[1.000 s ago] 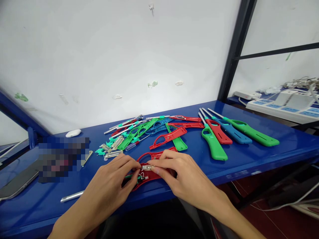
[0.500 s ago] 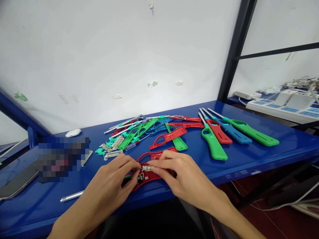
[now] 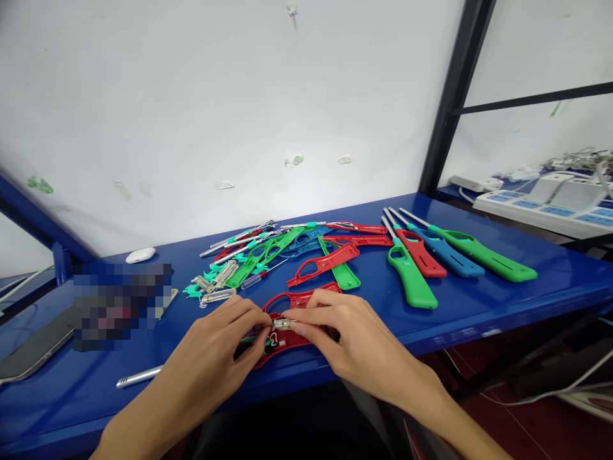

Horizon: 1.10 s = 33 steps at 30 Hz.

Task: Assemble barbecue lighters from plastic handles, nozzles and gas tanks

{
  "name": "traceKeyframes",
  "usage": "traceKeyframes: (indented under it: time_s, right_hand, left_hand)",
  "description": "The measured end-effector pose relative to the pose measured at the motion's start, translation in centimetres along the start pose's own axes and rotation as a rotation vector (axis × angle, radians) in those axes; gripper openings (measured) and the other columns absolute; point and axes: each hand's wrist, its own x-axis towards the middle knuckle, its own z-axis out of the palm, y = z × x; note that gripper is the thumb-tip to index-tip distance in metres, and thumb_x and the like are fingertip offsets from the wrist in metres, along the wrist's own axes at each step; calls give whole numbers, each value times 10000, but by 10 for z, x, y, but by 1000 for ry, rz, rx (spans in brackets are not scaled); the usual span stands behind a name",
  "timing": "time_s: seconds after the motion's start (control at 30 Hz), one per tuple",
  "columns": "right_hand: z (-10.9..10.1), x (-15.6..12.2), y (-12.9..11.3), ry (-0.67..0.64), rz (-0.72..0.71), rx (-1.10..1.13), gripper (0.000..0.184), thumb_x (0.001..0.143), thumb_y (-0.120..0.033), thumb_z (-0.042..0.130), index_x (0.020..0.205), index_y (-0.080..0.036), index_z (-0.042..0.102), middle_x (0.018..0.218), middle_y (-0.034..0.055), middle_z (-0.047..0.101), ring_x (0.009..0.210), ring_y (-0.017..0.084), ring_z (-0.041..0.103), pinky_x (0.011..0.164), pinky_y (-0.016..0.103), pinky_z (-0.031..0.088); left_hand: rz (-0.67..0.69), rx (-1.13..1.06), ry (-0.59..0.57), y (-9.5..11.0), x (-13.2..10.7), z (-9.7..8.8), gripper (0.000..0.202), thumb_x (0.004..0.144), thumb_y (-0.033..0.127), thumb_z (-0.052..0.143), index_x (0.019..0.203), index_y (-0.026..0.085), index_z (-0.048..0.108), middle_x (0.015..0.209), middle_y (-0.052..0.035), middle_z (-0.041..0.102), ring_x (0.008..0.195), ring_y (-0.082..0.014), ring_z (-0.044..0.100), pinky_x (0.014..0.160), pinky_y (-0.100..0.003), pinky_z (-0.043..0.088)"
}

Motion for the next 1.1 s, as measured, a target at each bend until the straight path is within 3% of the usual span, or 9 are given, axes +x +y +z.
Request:
traceKeyframes:
  time_s: [0.27,0.5,0.67,0.83,1.1]
  right_hand:
    - [1,1,0,-11,-8,-57,248,1084,-306,563,1216,-302,774,1019,-11,739,949,155,687,869,267,504]
    - [5,-1,-1,66,14,-94,249,1092,-295,537,1301,-308,672,1268,-32,749,1161,154,683,1037,277,480]
    - [3,-1,-2,56,16,-72,170,1098,-284,520,1118,-291,689,1118,-35,761,1023,151,704,931,268,509]
    - [3,0,-1,60,23,-96,198,1099,-279,511,1082,-273,708,1064,-6,744,977,172,699,902,297,512]
    - [5,0,1,56,50,-123,248,1106,-296,493,1070,-272,737,1084,18,662,923,167,665,867,320,517]
  left_hand:
    - [8,-5,-38,1,0,-1,151,1030,140,554,948,185,673,928,-39,691,856,-238,643,788,-409,601]
    - [-67,-57,-127,0,-2,-8,277,1102,208,417,1086,220,694,1039,-55,686,961,-266,641,892,-494,587]
    - [-131,-135,-133,1,-9,-19,260,1044,362,613,1301,327,636,1203,-24,661,1058,-263,649,907,-479,586]
    - [-137,-145,-228,3,-13,-18,232,994,312,702,1224,301,674,1257,-32,650,1106,-263,644,919,-454,587]
    - [-144,-148,-226,4,-13,-17,302,993,276,701,1281,339,632,1242,-18,647,1101,-259,639,939,-469,572]
